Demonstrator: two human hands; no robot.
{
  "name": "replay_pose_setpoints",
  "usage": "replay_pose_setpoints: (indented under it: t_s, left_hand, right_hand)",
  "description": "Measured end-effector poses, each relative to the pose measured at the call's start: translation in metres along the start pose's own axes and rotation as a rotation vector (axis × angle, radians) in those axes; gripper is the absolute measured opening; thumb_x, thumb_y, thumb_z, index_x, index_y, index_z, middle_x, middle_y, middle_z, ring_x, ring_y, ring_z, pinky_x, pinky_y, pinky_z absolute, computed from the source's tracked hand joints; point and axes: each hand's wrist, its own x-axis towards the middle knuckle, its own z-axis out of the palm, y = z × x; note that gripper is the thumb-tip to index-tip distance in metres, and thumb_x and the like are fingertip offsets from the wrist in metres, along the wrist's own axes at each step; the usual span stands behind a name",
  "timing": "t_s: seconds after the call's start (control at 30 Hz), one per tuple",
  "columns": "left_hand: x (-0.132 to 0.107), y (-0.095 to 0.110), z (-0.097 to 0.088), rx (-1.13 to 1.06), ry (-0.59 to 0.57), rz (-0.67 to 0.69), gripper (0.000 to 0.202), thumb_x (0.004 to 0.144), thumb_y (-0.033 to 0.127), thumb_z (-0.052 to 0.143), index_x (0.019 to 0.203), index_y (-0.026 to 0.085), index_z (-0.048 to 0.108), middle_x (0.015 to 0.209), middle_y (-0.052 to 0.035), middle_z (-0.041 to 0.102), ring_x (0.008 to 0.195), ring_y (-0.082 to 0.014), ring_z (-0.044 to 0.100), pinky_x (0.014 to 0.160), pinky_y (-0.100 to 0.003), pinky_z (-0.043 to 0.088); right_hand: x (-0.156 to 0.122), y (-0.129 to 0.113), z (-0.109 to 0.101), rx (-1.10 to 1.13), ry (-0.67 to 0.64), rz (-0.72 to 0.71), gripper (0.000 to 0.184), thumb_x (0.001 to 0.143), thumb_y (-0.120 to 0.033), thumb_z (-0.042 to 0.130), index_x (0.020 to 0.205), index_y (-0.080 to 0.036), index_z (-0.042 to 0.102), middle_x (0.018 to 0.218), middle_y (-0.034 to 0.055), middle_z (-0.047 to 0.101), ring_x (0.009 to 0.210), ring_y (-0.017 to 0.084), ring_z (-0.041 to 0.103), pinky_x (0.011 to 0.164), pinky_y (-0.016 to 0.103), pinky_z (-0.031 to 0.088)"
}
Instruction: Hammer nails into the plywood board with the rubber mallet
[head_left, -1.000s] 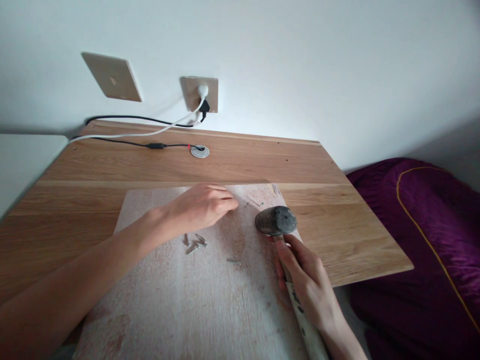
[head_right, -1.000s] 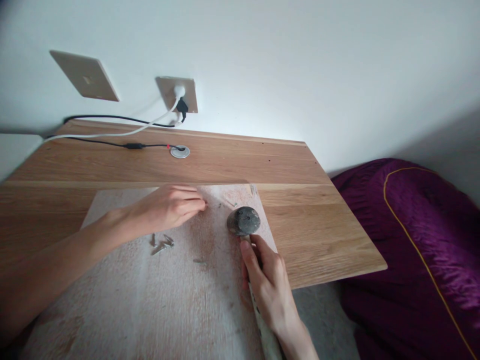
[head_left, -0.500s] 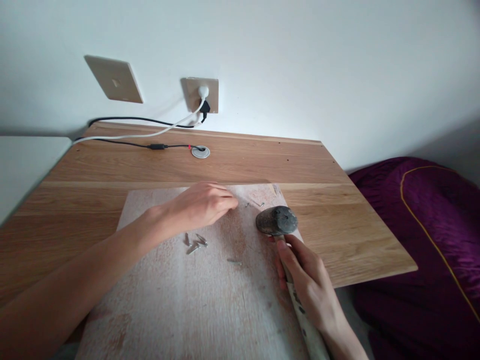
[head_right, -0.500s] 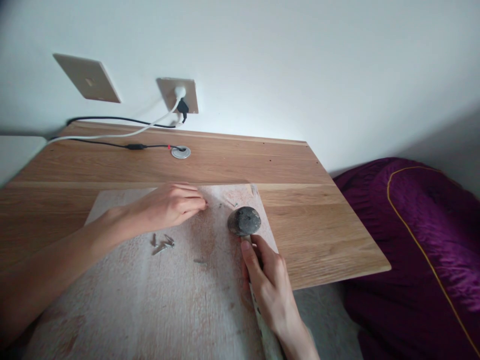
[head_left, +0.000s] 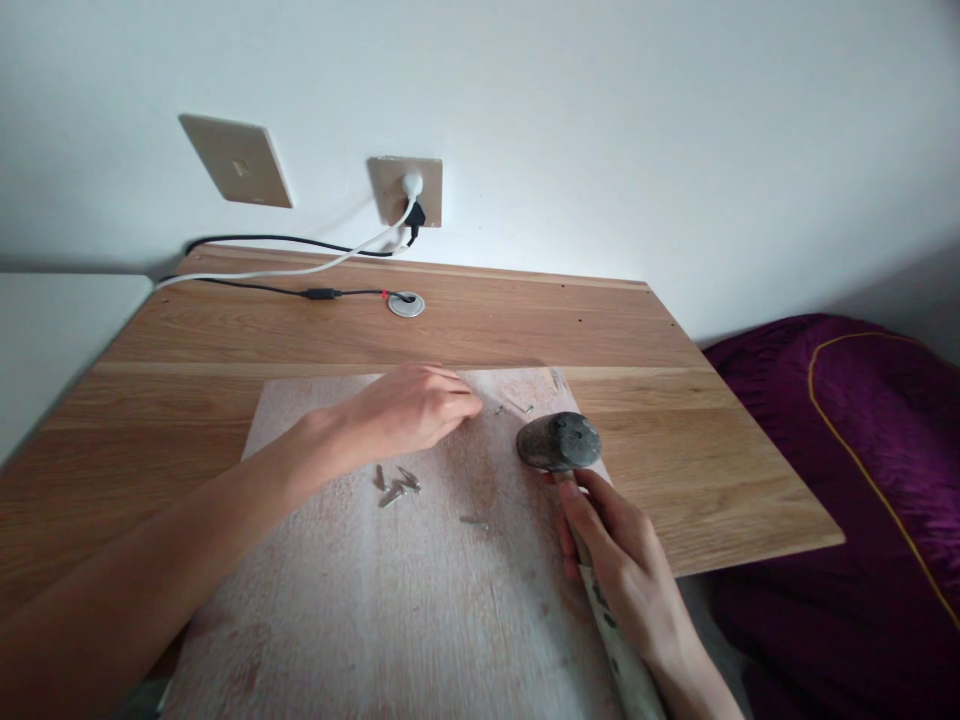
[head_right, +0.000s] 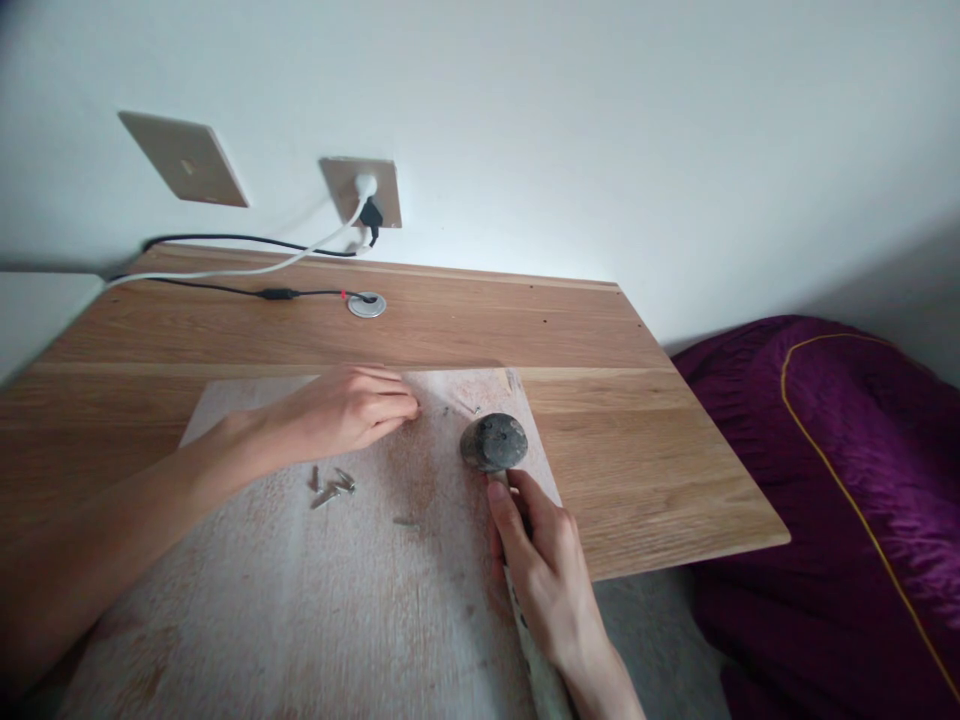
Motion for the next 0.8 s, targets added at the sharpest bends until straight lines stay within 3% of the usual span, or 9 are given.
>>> replay_pose_setpoints:
  t_s: [0.47, 0.6, 0.8]
  left_hand:
    - [0.0, 0.0, 0.001, 0.061, -0.024, 0.002, 0.026, 0.104, 0.01, 0.056, 0.083, 0.019, 0.068, 0.08, -0.0031, 0.072, 0.076, -0.018, 0.067, 0.07, -0.033, 0.048]
    - [0.0, 0.0, 0.005, 0.066, -0.007, 0.01, 0.024, 0.107, 0.017, 0.06, 0.084, 0.018, 0.068, 0.081, -0.0025, 0.071, 0.076, -0.0175, 0.066, 0.07, -0.032, 0.048]
    - [0.0, 0.002, 0.012, 0.09, 0.027, 0.009, 0.02, 0.107, 0.022, 0.064, 0.089, 0.018, 0.069, 0.098, -0.0052, 0.07, 0.086, -0.0181, 0.066, 0.075, -0.031, 0.051]
  right_hand:
    - [0.0, -0.001, 0.0, -0.024, -0.009, -0.015, 0.056, 0.105, -0.071, 0.05, 0.079, -0.023, 0.059, 0.059, -0.0024, 0.056, 0.05, 0.014, 0.055, 0.049, 0.026, 0.043]
    - [0.001, -0.001, 0.0, -0.035, -0.005, -0.023, 0.057, 0.105, -0.073, 0.05, 0.079, -0.023, 0.059, 0.058, -0.0025, 0.056, 0.05, 0.014, 0.054, 0.049, 0.026, 0.042]
    - [0.0, 0.001, -0.001, -0.036, -0.01, -0.028, 0.057, 0.105, -0.073, 0.049, 0.082, -0.023, 0.06, 0.059, -0.0029, 0.055, 0.05, 0.014, 0.054, 0.049, 0.026, 0.041]
